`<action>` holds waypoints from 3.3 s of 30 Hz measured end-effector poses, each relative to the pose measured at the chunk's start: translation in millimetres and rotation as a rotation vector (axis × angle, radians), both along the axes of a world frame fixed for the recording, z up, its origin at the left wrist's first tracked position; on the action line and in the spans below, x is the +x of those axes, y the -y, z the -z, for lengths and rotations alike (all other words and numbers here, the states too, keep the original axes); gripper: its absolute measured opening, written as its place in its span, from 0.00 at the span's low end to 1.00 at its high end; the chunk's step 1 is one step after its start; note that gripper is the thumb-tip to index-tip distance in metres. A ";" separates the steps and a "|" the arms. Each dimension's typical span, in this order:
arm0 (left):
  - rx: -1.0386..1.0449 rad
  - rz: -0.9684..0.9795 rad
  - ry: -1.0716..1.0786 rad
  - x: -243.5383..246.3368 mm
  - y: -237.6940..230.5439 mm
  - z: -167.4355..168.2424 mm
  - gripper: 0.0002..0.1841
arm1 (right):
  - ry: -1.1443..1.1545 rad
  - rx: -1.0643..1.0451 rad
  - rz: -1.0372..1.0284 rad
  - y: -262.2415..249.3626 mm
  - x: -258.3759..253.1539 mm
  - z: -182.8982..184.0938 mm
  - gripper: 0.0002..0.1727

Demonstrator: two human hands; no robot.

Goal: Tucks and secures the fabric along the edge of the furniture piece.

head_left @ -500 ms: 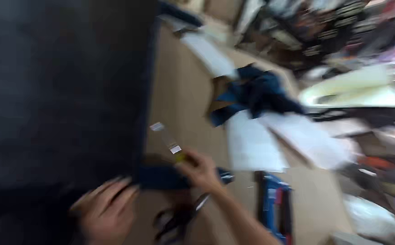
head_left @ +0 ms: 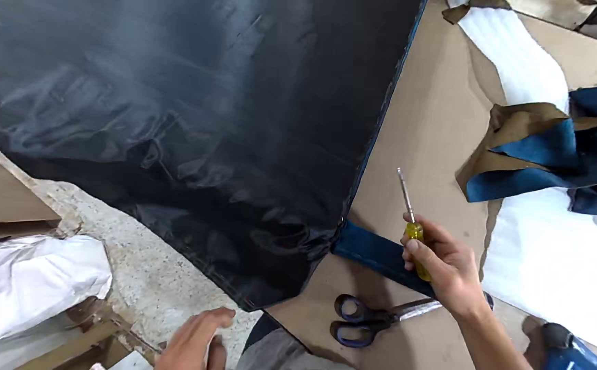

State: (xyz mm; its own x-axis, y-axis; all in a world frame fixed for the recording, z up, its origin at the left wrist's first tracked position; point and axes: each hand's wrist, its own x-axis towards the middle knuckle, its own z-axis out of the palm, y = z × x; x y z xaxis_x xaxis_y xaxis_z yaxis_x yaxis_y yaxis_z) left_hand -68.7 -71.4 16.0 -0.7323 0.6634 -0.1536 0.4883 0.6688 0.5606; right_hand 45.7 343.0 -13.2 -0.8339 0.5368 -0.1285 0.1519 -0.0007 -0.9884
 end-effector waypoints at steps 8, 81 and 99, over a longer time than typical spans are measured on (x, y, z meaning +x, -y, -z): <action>0.295 0.128 -0.550 -1.6 -184.1 30.7 0.16 | 0.436 0.841 -0.460 10.2 13.3 -76.8 0.24; 0.657 0.024 -0.515 -12.1 -173.9 105.3 0.06 | 0.367 0.964 -0.321 79.4 27.4 -16.0 0.28; 0.728 -0.022 -0.587 -13.1 -182.5 112.2 0.06 | 0.218 -0.826 -0.165 40.7 18.5 -16.5 0.28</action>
